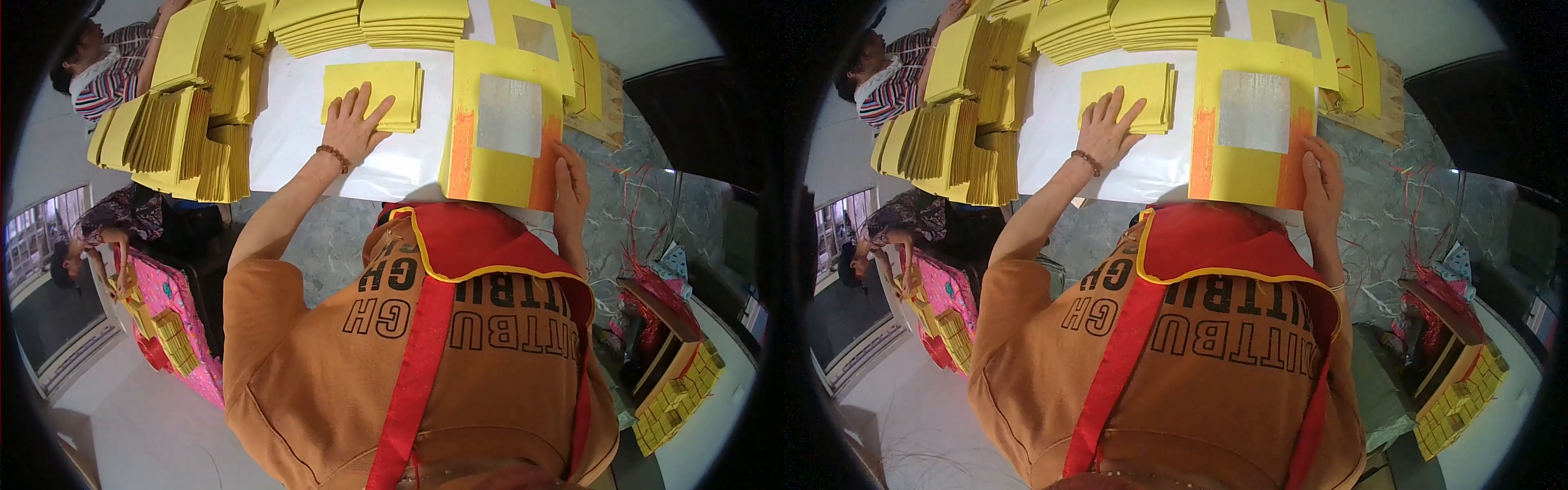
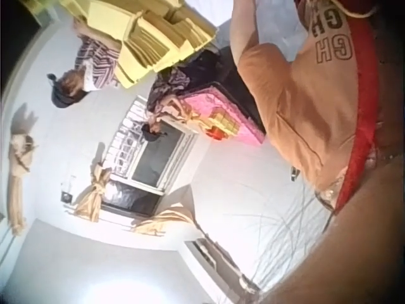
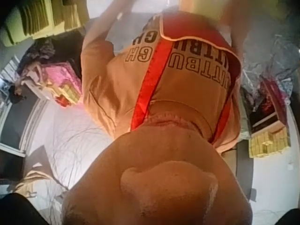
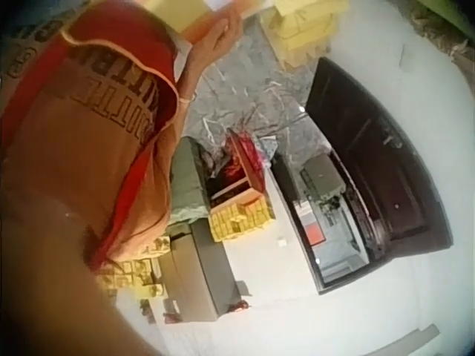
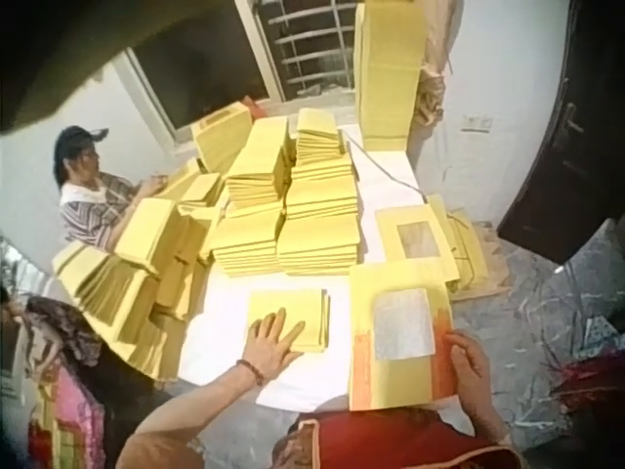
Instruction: Folding and stacking yellow joss paper at a workbench.
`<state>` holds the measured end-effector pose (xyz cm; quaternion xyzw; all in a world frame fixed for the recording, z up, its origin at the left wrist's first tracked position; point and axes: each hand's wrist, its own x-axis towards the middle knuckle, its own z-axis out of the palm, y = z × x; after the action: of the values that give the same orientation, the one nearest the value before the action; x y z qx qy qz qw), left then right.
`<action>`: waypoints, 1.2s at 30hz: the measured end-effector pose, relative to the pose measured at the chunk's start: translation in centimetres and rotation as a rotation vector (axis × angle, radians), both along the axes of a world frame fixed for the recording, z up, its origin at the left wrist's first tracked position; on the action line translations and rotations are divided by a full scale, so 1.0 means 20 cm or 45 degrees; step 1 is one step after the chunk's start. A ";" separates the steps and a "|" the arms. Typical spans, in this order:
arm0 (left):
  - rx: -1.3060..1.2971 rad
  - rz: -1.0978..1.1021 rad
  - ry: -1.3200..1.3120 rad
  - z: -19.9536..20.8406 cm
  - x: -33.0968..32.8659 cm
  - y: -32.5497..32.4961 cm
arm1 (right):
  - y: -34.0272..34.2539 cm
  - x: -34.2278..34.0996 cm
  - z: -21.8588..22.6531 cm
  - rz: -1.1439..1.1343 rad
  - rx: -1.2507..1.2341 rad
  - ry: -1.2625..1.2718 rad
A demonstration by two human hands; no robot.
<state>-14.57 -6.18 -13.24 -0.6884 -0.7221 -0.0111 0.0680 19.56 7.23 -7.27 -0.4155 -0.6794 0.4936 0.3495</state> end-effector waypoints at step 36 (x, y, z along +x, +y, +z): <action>0.161 -0.682 -0.360 0.46 0.63 0.09 | 0.02 0.00 -0.02 0.118 0.240 -0.100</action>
<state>-2.04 -4.35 -4.05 -0.8403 -0.5150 -0.1693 0.0044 19.54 7.72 -7.64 -0.3682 -0.7544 0.4265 0.3368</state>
